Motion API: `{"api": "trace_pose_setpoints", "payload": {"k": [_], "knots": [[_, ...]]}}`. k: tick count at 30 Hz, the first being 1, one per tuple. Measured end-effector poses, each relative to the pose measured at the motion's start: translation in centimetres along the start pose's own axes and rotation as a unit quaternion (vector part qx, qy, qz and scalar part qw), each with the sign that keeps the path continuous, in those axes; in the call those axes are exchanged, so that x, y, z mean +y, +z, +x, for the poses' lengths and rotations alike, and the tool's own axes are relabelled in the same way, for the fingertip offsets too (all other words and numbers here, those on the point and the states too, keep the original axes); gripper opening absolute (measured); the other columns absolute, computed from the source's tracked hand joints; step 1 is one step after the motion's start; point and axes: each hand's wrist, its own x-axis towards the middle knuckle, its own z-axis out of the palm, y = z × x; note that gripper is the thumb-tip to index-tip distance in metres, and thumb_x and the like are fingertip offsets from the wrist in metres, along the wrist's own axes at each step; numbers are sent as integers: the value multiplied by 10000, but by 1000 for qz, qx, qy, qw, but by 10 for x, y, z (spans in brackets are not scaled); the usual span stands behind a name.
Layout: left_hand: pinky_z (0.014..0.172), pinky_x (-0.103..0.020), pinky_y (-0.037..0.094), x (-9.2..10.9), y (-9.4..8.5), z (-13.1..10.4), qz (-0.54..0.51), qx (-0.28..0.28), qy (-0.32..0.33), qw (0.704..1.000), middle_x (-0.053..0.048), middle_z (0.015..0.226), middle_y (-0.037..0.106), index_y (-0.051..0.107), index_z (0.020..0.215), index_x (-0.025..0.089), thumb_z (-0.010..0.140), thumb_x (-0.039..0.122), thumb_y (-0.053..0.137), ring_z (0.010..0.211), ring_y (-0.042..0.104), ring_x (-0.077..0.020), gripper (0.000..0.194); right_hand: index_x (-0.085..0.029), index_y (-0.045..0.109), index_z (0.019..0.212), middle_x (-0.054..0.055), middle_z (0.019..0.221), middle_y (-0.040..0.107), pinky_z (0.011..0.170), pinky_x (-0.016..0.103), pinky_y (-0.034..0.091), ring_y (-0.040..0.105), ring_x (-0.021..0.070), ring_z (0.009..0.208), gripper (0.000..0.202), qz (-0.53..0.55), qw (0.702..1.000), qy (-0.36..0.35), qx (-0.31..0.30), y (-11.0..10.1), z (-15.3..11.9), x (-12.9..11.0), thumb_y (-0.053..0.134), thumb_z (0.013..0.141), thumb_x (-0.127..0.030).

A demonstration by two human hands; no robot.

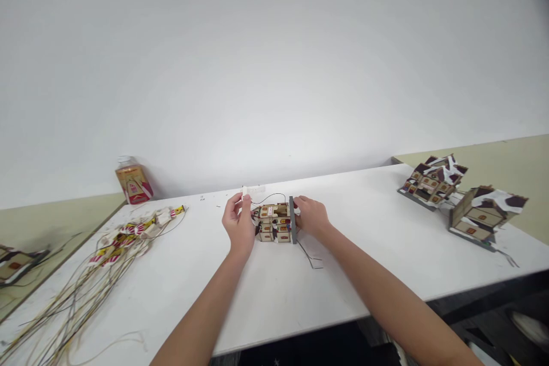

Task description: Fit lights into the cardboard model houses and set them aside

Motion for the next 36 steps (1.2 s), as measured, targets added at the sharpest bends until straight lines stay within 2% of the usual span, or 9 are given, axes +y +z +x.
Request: {"api": "trace_pose_setpoints", "payload": {"k": [4,7,11,15,20,23,25,30,36], "knots": [[685,-233,478,-2,0,0,-9,-21,9,1000,-24,823,635,641,941,176,725,434,707,768,590,-135,343,-208,636,731,37,789,677,539,262,326,608,174,716,142,39,998,-49,-19,-7,2,12,520,813,-200],[746,-245,473,-4,0,-1,-1,-41,15,999,-20,819,626,647,927,175,726,407,711,777,584,-131,314,-215,675,715,14,749,681,600,266,406,602,155,697,150,186,979,-57,-55,-15,5,28,564,810,-247],[784,-258,477,-8,-1,-2,-10,-72,22,997,-26,853,631,646,897,175,725,375,716,807,582,-136,272,-175,693,716,29,711,676,647,288,467,605,154,675,201,443,886,-6,-139,-26,9,49,667,742,-372],[818,-288,482,-12,-2,-3,44,-119,95,987,-38,908,644,646,870,183,760,341,688,871,595,-160,197,-158,685,706,37,705,675,725,319,489,619,153,696,242,559,815,18,-150,-34,10,57,698,710,-400],[811,-307,497,-12,-2,-9,137,-192,247,940,-33,924,664,646,870,206,807,271,638,895,618,-174,91,-171,662,665,19,661,653,728,318,504,612,137,660,226,644,763,21,-54,-30,10,51,720,713,-384],[806,-309,512,-10,0,-12,150,-214,283,923,-37,940,673,640,879,206,820,241,620,896,631,-175,72,-186,662,673,19,670,653,720,325,510,616,146,670,227,686,727,23,-1,-25,11,44,724,715,-401],[809,-309,518,-10,1,-13,153,-218,295,918,-39,946,674,638,883,204,822,225,616,899,634,-174,68,-190,624,614,-1,588,603,606,298,489,565,126,564,274,695,717,33,36,-22,12,40,718,720,-425],[811,-315,530,-12,1,-12,151,-221,318,910,-44,948,673,636,885,198,824,196,611,900,637,-173,66,-191,424,450,-73,426,289,442,250,278,296,67,420,465,621,759,63,183,-22,11,42,732,707,-427],[826,-323,540,-15,1,-12,144,-231,343,899,-59,982,666,629,919,196,826,157,602,926,633,-173,104,-198,214,486,-64,498,201,480,266,189,191,69,495,581,513,760,74,391,-31,8,53,678,764,-412]]}}
